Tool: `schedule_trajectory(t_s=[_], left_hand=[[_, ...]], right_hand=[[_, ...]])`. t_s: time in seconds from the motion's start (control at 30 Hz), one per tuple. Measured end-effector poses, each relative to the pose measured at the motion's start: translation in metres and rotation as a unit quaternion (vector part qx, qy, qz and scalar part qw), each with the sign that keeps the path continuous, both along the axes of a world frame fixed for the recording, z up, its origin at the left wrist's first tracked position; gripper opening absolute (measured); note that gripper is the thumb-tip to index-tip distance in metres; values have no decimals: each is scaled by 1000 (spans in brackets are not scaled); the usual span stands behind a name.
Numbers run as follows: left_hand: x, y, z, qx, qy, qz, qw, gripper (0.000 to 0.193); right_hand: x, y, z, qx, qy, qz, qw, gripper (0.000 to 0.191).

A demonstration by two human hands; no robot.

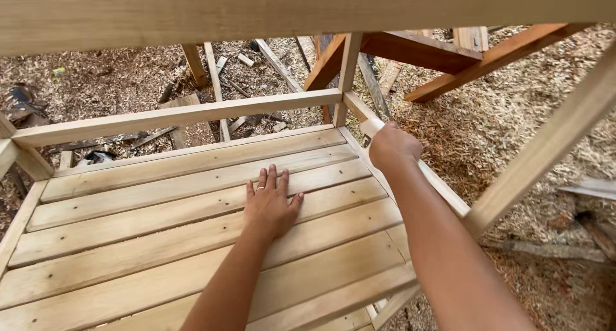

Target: The person peels strips of clear tape off the edge and slats of a small wooden shelf frame, then wipes the wood surface with a cloth, and sands the shelf boards and frame by hand with a piece of sandpaper, moving around the furniture to treat different sides.

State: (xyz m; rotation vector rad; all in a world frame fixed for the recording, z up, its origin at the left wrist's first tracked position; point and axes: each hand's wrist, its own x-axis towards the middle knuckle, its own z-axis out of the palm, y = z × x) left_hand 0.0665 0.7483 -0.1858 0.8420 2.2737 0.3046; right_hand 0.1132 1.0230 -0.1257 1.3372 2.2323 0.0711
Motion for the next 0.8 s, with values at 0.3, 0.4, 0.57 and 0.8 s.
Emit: schedule_trajectory(t_s=[0.3,0.4,0.57,0.8], left_hand=[[-17,1,-6,-18,-18,-5,1000,77],[-19,-4,2,7,-4,3,1000,75],[-15,-5,20,-18,-14,-4,1000,76],[-14,0,-4,11,-11,21,1000,78]], right_hand=[[-108,29,-74,18,-18,118,993,55],[-83,15,-34,-22,-38,63,997,49],[-18,-3,23,-38,-56,8,998,56],[-99,7,-39,5,93,-17,995,59]])
